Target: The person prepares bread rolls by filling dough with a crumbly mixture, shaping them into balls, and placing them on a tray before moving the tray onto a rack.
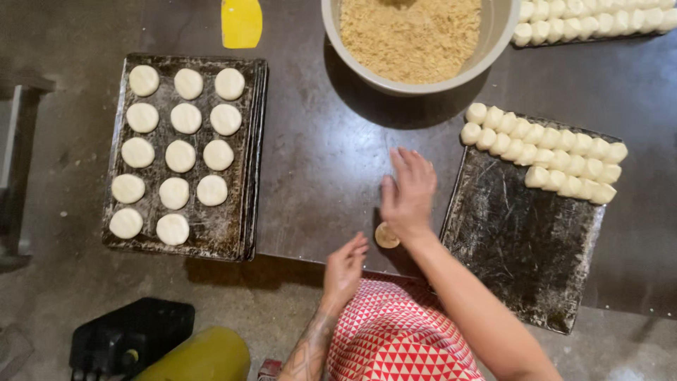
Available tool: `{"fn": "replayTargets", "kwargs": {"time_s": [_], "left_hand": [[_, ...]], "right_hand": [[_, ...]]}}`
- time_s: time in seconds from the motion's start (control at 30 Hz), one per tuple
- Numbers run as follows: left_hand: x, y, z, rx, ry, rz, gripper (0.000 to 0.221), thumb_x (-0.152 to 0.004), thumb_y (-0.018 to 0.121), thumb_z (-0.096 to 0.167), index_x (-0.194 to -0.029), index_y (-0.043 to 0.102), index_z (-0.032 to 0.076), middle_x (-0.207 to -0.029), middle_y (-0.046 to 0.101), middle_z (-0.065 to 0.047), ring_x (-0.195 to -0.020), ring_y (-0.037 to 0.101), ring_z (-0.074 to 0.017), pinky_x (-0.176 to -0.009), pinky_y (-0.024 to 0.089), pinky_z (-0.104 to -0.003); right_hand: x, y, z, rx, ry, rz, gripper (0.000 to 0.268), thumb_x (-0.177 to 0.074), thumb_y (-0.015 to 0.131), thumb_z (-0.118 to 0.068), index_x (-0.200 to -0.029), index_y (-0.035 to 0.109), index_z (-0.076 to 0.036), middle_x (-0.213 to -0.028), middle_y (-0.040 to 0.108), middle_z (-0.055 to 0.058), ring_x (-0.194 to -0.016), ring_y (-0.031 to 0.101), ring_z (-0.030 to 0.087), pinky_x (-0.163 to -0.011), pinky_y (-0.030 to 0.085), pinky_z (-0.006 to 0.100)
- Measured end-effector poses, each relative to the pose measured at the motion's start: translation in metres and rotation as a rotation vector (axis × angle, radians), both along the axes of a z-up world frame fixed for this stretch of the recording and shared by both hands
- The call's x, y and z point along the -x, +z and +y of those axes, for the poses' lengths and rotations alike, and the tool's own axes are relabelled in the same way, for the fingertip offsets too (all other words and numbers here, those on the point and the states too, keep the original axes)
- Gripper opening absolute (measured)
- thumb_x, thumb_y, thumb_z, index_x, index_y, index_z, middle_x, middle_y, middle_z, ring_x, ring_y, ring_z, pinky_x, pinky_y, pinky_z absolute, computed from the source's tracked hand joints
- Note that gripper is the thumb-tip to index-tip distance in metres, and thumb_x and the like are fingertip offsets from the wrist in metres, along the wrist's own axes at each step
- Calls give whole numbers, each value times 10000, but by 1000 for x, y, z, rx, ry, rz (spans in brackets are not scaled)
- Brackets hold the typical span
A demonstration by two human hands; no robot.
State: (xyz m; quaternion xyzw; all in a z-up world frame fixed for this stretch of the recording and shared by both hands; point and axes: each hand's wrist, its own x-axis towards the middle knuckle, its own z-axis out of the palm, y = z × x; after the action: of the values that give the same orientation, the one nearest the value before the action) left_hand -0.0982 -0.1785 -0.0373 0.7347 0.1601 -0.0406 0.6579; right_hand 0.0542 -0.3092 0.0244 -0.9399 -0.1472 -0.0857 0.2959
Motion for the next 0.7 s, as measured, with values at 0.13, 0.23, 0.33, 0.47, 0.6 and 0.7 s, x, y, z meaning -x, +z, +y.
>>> {"fn": "replayTargets", "kwargs": {"time_s": [0.13,0.23,0.33,0.47,0.6,0.7], "left_hand": [[14,-18,2,-71,215,99,380,-959,545,45,-1319,657,-6,-1228,762,-214,-1097,750,-305,-895,575,-349],[-12,-23,-17,-170,107,-119,464,-946,503,7,-1397,605,-28,-1265,681,-255,-1141,705,-348,-956,554,-416],[-46,-11,-44,-477,-15,-133,317,-785,684,47,-1097,668,-8,-1082,658,-265,-1054,577,-444,-913,457,-533],[-48,6,-48,-639,-216,-197,208,-827,749,139,-952,647,7,-1010,642,-270,-990,591,-455,-802,430,-566],[-14,17,-23,-369,-272,-160,246,-994,610,48,-1237,612,9,-1064,698,-225,-1028,652,-441,-873,511,-521],[12,45,32,-107,-150,-16,380,-909,646,74,-1288,632,43,-1088,750,-182,-1040,735,-342,-918,562,-404]], "right_hand": [[23,-42,22,269,183,-13,695,-900,573,-401,-1497,432,-73,-1565,364,261,-1460,293,431,-1166,140,673],[21,-71,20,233,208,38,641,-942,555,-352,-1508,459,-67,-1545,430,236,-1434,350,423,-1180,198,630],[11,-81,-4,-441,150,214,550,-1025,449,-330,-1474,496,-16,-1479,541,212,-1388,486,402,-1201,351,477],[17,-65,-55,-552,40,406,497,-1088,429,-285,-1465,516,27,-1373,626,216,-1284,578,295,-1109,418,393],[45,-59,-102,-662,-18,582,451,-1082,473,-160,-1490,498,32,-1315,672,181,-1242,621,217,-1089,439,324],[69,-73,-135,-687,-70,610,424,-1097,479,-154,-1470,522,42,-1292,675,181,-1194,639,210,-1060,471,318]]}}
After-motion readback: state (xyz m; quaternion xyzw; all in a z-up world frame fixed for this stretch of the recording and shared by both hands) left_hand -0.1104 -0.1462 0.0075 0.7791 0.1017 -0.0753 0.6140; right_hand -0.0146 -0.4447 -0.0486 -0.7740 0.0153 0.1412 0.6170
